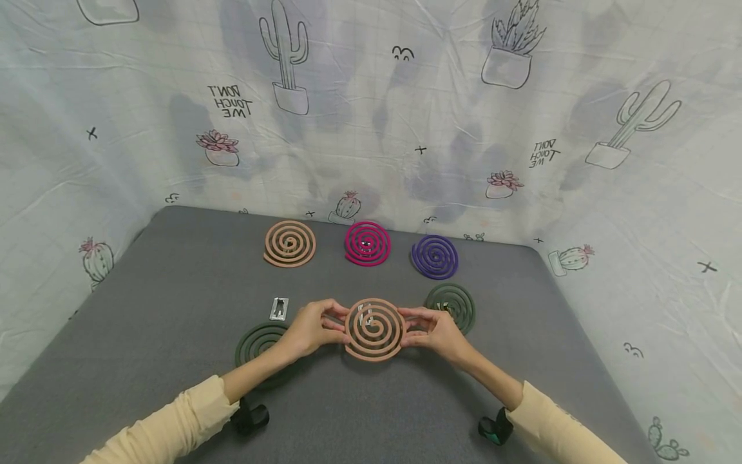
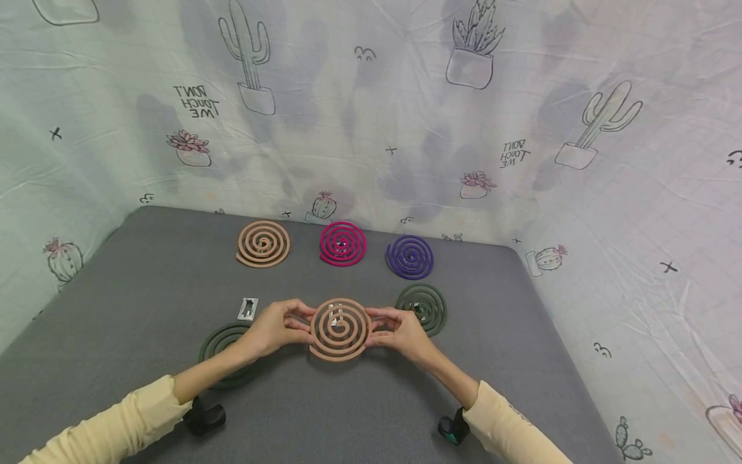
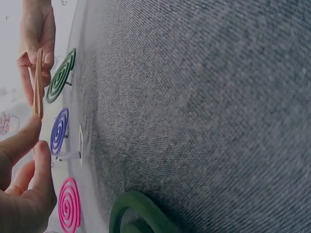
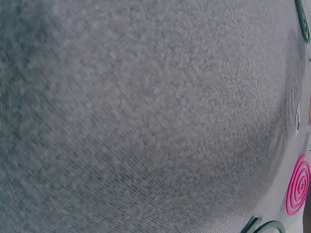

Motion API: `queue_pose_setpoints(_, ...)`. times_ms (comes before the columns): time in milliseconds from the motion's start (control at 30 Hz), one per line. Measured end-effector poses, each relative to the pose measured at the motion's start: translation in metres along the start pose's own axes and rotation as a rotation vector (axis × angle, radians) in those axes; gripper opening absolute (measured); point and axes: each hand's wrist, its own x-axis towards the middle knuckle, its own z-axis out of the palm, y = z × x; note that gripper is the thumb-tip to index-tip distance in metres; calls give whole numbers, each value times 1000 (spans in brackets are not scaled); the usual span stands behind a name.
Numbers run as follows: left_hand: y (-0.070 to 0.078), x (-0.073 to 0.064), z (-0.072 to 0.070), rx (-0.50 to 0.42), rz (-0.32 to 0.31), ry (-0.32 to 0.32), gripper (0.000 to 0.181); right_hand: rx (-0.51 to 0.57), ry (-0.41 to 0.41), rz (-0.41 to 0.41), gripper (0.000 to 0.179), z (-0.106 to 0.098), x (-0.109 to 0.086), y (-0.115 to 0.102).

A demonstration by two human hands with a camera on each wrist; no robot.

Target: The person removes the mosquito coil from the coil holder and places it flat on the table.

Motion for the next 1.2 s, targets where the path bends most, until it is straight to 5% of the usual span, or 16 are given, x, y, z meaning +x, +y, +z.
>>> queue_pose_setpoints(367,1,-4,1,24,-19,-58,52,18,-36,-16,61,2,-9,6)
queue_pose_setpoints(1200,3,-8,2,139,15,-120,50,8,-81,2,64,9,-15,12)
